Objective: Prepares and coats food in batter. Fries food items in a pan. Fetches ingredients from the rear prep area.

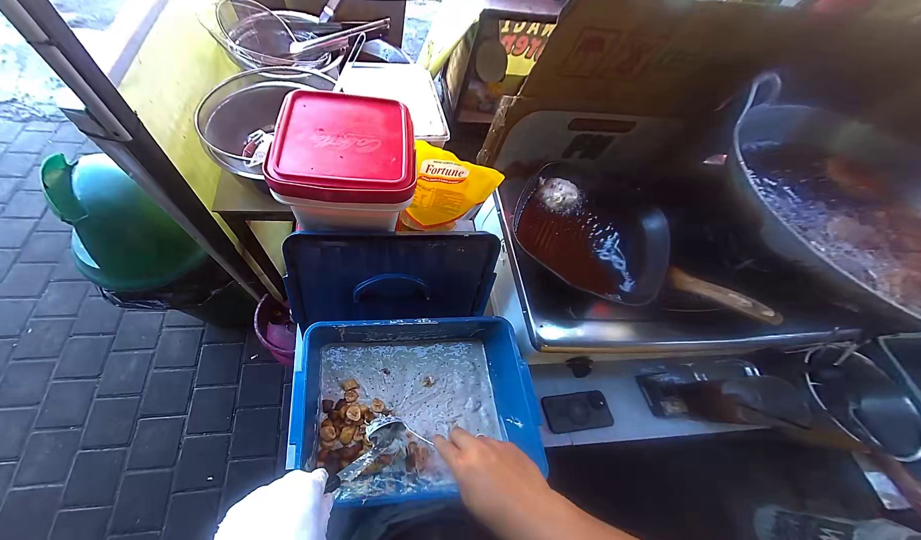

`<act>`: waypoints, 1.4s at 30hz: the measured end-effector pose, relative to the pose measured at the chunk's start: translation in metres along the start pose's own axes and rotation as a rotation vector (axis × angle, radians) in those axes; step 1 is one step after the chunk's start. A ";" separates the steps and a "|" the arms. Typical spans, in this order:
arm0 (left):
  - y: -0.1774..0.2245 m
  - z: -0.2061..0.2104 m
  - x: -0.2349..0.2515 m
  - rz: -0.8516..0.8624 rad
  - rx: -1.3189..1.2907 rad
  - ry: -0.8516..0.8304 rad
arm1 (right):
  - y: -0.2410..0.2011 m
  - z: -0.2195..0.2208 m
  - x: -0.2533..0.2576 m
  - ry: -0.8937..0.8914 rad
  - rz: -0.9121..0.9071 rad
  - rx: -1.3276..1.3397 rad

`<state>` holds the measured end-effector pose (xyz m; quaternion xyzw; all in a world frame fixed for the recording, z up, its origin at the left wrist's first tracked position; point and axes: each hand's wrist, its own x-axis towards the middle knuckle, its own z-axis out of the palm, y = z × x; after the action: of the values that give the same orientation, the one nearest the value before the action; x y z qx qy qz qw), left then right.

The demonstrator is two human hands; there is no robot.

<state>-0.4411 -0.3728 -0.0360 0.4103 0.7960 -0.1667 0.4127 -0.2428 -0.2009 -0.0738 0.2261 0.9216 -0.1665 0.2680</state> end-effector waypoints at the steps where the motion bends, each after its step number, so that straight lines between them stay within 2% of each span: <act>1: 0.002 -0.007 -0.001 -0.014 0.009 -0.039 | -0.002 -0.003 0.002 0.013 0.014 -0.011; 3: 0.007 -0.018 -0.006 -0.052 -0.005 -0.127 | -0.002 -0.011 0.009 0.055 0.037 -0.029; 4: 0.005 -0.014 -0.005 -0.048 -0.004 -0.091 | -0.002 -0.016 0.013 0.052 0.056 -0.039; 7: -0.006 0.007 -0.005 -0.012 0.030 0.076 | -0.008 -0.032 0.025 -0.133 0.178 -0.081; 11: -0.009 0.004 -0.019 -0.031 0.019 0.125 | -0.024 -0.045 0.031 -0.307 0.301 -0.141; 15: -0.016 0.016 -0.013 0.075 0.019 0.154 | -0.032 -0.025 0.037 -0.204 0.157 -0.146; 18: -0.007 0.013 -0.011 0.068 0.012 0.057 | -0.036 -0.004 0.039 -0.202 0.044 -0.185; 23: 0.001 0.023 0.004 0.042 0.029 0.046 | -0.029 0.002 0.033 -0.331 -0.017 -0.280; 26: 0.005 0.026 0.005 0.051 0.017 0.055 | -0.032 -0.014 0.033 -0.458 -0.010 -0.229; 28: 0.005 0.029 0.003 0.051 0.020 0.068 | -0.033 -0.028 0.036 -0.484 -0.002 -0.168; 32: 0.004 0.020 -0.009 0.034 0.015 0.109 | -0.031 -0.039 0.042 -0.466 -0.010 -0.114; 34: 0.013 -0.013 -0.024 -0.026 0.001 -0.081 | -0.030 -0.033 0.043 -0.424 -0.077 -0.144; 35: 0.011 -0.015 -0.026 -0.028 0.010 -0.112 | -0.026 -0.028 0.044 -0.385 -0.137 -0.156; 37: -0.004 0.009 -0.021 0.030 0.020 0.023 | -0.013 -0.020 0.046 -0.321 -0.237 -0.111; 40: -0.027 0.032 -0.018 0.089 0.023 0.220 | 0.022 -0.010 0.052 -0.253 -0.256 0.147; 42: -0.032 0.023 -0.023 0.078 -0.014 0.215 | 0.040 0.000 0.049 -0.222 -0.189 0.344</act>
<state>-0.4468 -0.4184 -0.0338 0.4535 0.8202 -0.1000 0.3341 -0.2594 -0.1510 -0.1093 0.1614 0.8615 -0.3695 0.3087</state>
